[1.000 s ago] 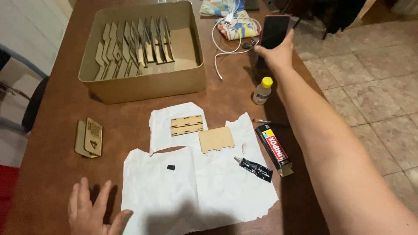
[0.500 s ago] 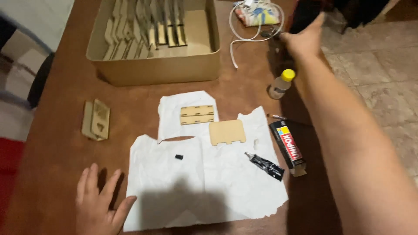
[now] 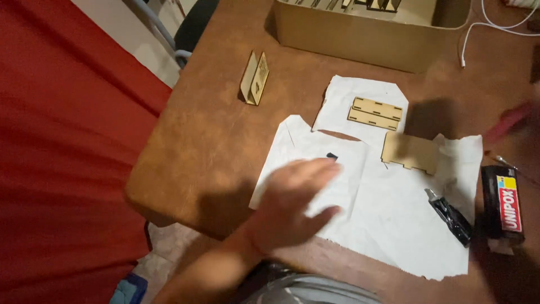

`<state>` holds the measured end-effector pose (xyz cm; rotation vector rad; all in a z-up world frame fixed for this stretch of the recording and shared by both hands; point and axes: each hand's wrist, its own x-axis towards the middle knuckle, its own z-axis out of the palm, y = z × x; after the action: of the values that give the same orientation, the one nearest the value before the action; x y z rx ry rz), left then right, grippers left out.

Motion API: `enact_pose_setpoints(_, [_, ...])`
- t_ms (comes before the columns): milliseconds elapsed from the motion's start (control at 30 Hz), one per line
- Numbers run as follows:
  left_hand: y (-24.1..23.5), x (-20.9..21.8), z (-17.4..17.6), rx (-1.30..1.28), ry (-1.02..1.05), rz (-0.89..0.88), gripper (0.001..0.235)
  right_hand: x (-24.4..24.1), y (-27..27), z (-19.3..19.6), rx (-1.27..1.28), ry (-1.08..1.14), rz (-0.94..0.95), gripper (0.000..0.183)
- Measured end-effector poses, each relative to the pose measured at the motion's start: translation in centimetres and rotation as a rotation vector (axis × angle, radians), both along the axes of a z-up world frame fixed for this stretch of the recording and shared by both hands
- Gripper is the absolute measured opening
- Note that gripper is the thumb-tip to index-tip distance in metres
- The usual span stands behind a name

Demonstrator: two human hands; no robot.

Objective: The person assembles a wooden puzzle box by fitting pieces together and applying glue from a tube to the slots. They briefly pause to interact with a smartphone, then resume applying glue to the edges of a separate wooden component.

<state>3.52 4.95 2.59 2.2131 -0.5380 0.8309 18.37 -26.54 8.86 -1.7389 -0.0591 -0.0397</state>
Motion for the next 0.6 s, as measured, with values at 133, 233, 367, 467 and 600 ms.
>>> enact_pose_setpoints(133, [-3.6,-1.1,3.8,-0.045,0.158,-0.094,0.076,-7.5,9.3,-1.9,0.219,0.133,0.099,0.055])
enact_pose_setpoints(233, [-3.4,-2.3,4.0,-0.068,0.292,-0.083,0.081,-10.7,12.3,-3.5,0.454,0.336,0.163,0.066])
enact_pose_setpoints(367, [-1.0,-3.1,4.4,-0.230,0.605,-0.133,0.074,-12.3,14.3,-3.4,0.474,0.453,0.130,0.062])
enact_pose_setpoints(467, [1.7,-2.5,3.9,-0.428,0.831,-0.068,0.053,-13.1,17.6,-0.8,0.483,0.566,0.103,0.055])
enact_pose_setpoints(600, [6.5,1.1,2.9,-0.644,0.704,-0.031,0.042,-9.9,21.2,-1.6,0.467,0.509,0.176,0.056])
